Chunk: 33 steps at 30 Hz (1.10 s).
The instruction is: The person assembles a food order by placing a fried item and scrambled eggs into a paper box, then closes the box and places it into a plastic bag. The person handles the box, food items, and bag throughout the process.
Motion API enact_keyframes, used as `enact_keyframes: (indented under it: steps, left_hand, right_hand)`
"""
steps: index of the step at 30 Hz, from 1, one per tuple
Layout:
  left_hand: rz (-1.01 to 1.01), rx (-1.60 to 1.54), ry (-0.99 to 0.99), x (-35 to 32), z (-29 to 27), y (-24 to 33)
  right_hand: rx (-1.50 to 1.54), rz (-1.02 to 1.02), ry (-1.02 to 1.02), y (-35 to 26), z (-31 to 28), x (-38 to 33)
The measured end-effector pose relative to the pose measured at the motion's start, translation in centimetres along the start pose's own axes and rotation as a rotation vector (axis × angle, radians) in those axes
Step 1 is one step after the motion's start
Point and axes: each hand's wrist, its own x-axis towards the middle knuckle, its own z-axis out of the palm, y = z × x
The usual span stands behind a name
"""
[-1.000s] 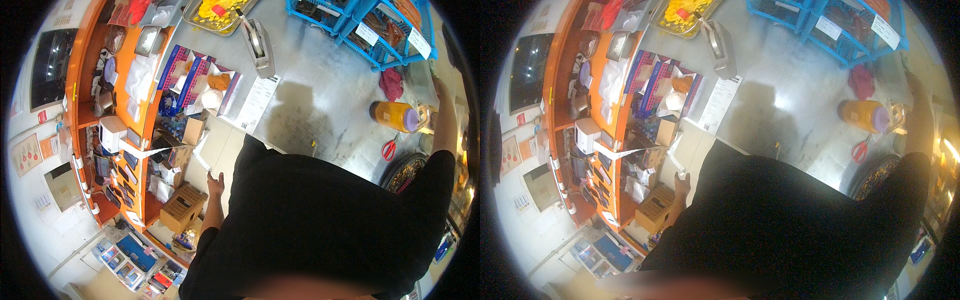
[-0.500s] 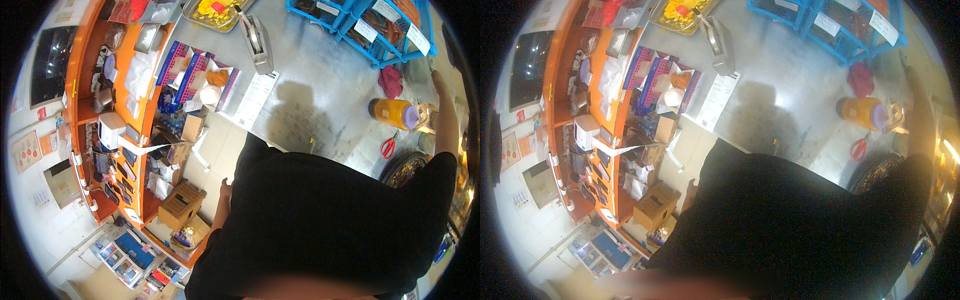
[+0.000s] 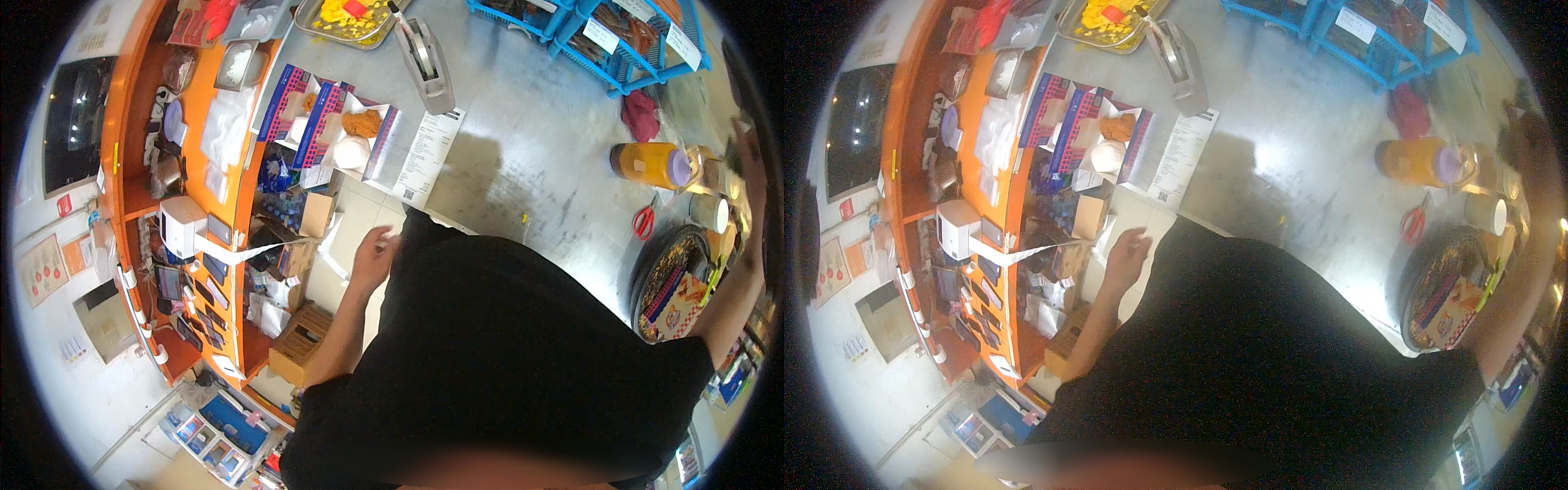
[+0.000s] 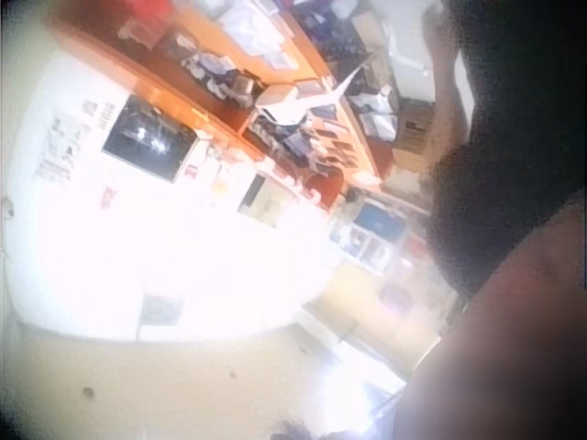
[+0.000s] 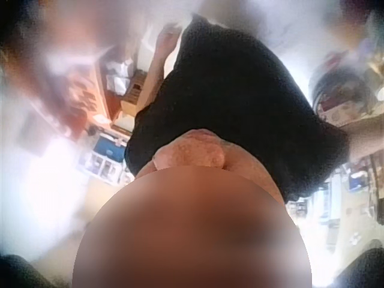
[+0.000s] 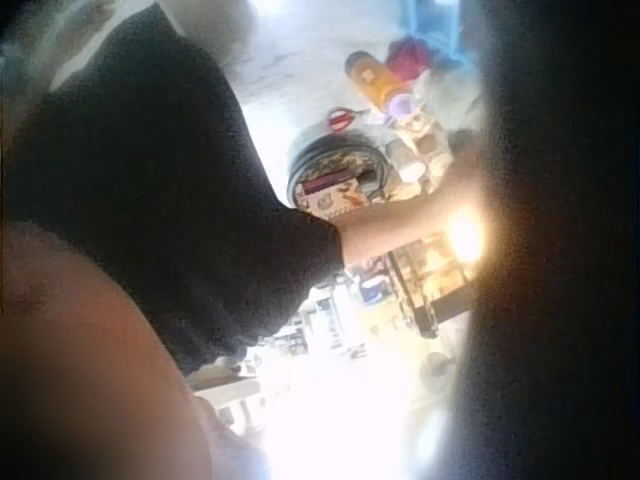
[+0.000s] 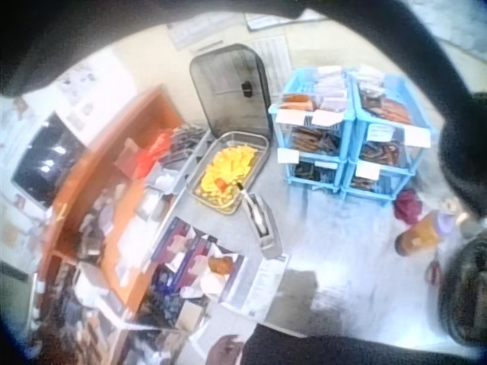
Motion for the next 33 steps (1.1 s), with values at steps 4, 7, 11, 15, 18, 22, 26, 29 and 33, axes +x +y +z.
enact_keyframes:
  steps: [4, 7, 11, 15, 18, 22, 26, 29, 33]
  left_hand:
    - [0.375, -0.495, -0.453, 1.4, 1.3, 12.2]
    - [0.705, -0.515, -0.743, 3.5, -0.5, 15.6]
    - [0.213, -0.183, -0.768, 2.9, -9.1, 11.6]
    - [0.167, -0.212, 0.077, 3.0, -20.1, 5.7]
    - [0.627, 0.465, 0.495, 9.3, -25.0, 3.9]
    - [0.579, 0.714, 0.475, 16.8, -24.7, 2.7]
    - [0.674, 0.772, 0.654, 18.4, -21.9, 2.3]
    - [0.761, 0.657, 0.665, 18.2, -21.1, 2.6]
    - [1.051, 0.484, 0.576, 20.2, -20.6, 3.4]
  right_hand:
    - [0.522, -0.505, -0.527, -26.7, -1.8, -9.0]
    - [0.743, -0.825, -0.782, -41.1, 2.2, -10.9]
    - [1.087, -0.599, -0.911, -49.9, 9.1, -11.7]
    - [1.122, 0.153, -0.844, -57.0, 17.8, -13.3]
    - [1.184, 0.422, -0.462, -63.0, 23.9, -13.8]
    - [1.165, 0.242, -0.082, -69.9, 28.3, -13.6]
    - [1.004, -0.037, -0.075, -73.3, 29.0, -13.8]
    - [0.782, -0.115, -0.079, -74.0, 28.9, -13.2]
    - [0.509, -0.135, -0.337, -74.2, 28.2, -11.6]
